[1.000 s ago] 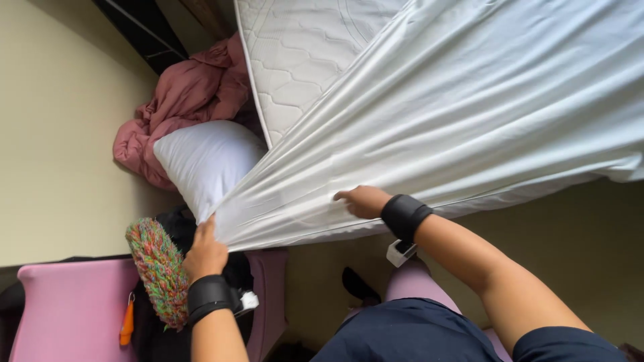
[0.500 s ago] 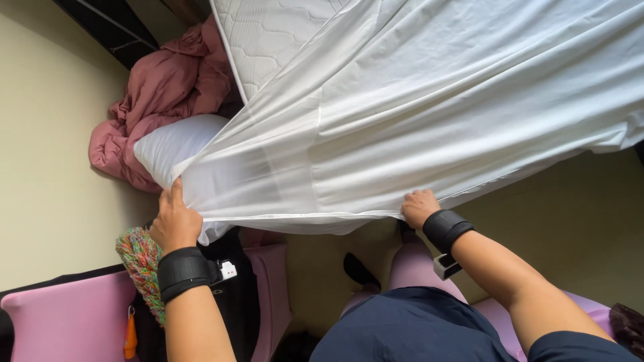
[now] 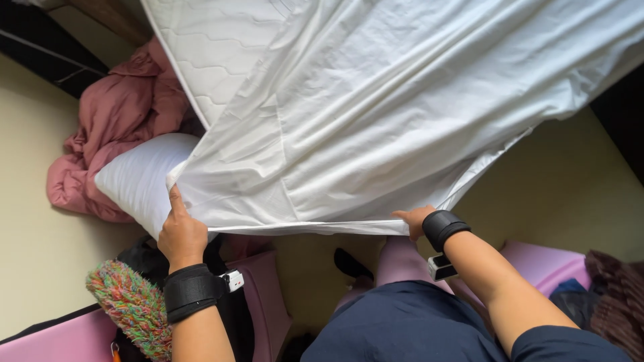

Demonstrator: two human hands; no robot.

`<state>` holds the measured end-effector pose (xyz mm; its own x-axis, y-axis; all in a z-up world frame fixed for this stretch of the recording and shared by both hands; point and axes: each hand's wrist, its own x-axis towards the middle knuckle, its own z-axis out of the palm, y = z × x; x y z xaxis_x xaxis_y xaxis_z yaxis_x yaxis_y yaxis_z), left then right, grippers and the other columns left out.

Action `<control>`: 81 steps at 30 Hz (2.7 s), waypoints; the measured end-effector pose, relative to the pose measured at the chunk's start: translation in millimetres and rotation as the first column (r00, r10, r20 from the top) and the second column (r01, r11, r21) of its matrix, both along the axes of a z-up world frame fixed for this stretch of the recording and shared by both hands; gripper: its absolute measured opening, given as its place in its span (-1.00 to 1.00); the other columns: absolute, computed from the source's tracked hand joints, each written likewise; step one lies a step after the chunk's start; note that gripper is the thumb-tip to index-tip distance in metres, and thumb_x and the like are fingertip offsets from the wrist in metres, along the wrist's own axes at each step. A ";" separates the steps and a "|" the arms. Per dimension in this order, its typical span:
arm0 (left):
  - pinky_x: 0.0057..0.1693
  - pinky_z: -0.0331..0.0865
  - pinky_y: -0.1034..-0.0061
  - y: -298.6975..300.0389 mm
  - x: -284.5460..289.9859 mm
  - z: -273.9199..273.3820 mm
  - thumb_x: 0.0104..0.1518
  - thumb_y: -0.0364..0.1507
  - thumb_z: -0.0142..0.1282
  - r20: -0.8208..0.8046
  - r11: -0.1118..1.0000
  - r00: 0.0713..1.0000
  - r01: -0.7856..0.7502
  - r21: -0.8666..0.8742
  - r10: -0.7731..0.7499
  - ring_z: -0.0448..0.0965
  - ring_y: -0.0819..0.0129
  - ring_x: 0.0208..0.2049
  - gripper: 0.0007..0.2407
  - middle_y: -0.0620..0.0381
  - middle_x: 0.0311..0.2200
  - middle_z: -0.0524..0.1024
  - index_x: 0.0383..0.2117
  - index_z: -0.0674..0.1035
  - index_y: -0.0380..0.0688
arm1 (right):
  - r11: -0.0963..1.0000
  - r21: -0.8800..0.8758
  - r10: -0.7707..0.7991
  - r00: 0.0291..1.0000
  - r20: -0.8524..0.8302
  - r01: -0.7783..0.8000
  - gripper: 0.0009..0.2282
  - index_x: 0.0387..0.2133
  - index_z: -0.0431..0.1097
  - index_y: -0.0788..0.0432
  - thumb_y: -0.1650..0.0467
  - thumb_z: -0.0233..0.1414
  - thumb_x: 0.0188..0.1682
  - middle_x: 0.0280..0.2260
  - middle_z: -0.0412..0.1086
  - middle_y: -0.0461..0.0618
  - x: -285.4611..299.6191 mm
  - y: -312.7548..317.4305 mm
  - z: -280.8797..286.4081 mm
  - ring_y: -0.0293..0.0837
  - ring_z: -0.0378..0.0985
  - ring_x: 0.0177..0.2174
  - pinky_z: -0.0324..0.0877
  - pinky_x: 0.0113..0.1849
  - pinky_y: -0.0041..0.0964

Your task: The person puts a white fitted sheet onto a mattress, stretching the elasticized corners over each side. They smooth the sheet across the mattress surface and tuck the edges under the mattress to secure it.

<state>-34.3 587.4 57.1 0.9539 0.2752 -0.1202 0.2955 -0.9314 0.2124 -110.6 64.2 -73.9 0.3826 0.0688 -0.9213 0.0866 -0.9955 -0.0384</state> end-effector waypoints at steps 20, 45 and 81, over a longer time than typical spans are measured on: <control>-0.19 0.47 -0.04 -57.0 -29.3 -49.1 0.13 -0.57 -0.07 0.123 0.941 0.971 0.232 -0.246 -0.207 0.62 -0.27 -0.41 -0.32 -0.30 -0.49 0.58 0.46 0.03 0.02 | 0.872 0.303 -0.441 0.885 0.147 0.385 -0.29 0.39 -0.09 -0.15 0.47 -0.08 -0.13 0.37 0.03 0.10 -30.5 -8.1 -46.7 0.11 0.08 0.33 -0.05 0.27 0.18; -0.19 0.52 -0.05 -7.1 -103.8 -101.5 0.08 -0.55 -0.01 -0.180 0.999 0.983 0.037 0.001 -0.036 0.65 -0.18 -0.27 -0.31 0.00 -0.10 0.57 0.41 0.16 0.38 | 0.901 0.350 -0.198 0.476 0.857 -0.256 -0.85 -0.40 0.40 0.08 0.38 -0.02 0.17 -0.69 0.35 0.00 109.4 72.0 53.8 -0.01 0.45 -0.69 0.34 -0.60 -0.06; -0.24 0.52 0.02 11.4 -25.0 -176.4 0.26 -0.37 -0.02 -0.109 0.997 0.994 0.010 0.083 -0.001 0.66 -0.07 -0.38 -0.55 -0.01 -0.36 0.60 0.26 0.38 0.63 | 0.705 0.573 -0.035 0.786 0.618 -0.419 -0.80 -0.29 0.39 0.24 0.32 0.08 -0.01 -0.33 0.50 0.18 20.2 197.9 -36.1 0.18 0.56 -0.29 0.45 -0.26 0.03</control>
<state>-59.3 598.7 -119.3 0.9380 0.2833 -0.1999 0.3074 -0.9462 0.1013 -90.3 262.1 -110.0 0.6913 0.6881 -0.2207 0.5027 -0.6773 -0.5371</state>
